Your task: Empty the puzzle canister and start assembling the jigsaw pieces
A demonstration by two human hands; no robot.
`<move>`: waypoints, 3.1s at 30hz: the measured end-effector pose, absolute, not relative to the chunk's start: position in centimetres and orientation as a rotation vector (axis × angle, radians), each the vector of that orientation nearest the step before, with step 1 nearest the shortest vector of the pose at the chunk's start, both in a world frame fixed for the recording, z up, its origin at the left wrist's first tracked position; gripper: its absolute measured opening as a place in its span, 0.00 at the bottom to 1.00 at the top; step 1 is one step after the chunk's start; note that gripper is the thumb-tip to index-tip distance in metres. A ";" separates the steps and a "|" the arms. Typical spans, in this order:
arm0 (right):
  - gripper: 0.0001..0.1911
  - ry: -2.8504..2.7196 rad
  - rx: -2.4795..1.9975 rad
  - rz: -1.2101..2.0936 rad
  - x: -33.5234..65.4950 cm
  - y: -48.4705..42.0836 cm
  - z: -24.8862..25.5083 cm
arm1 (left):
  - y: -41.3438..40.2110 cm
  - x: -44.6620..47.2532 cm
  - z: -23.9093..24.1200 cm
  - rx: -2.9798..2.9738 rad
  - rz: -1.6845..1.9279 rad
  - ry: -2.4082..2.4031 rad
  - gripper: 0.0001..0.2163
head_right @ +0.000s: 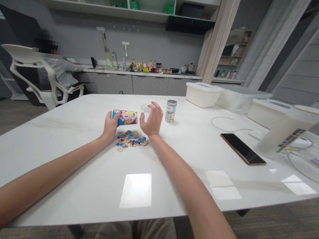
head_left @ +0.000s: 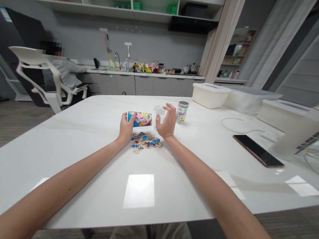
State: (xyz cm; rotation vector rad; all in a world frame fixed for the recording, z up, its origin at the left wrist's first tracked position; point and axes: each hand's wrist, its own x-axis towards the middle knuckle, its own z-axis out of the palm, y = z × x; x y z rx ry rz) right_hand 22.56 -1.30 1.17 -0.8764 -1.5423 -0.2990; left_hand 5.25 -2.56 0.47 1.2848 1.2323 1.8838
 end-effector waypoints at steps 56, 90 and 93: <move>0.20 -2.037 -0.939 -0.283 20.2 -2.6 -0.1 | -4.2 6.1 1.1 1.380 1.643 0.972 0.19; 0.17 -2.065 -1.053 -0.336 20.4 -2.9 0.3 | -4.5 6.5 1.2 1.396 1.535 0.934 0.19; 0.15 -2.069 -1.082 -0.352 20.3 -3.0 0.3 | -4.3 6.5 1.0 1.397 1.531 0.928 0.18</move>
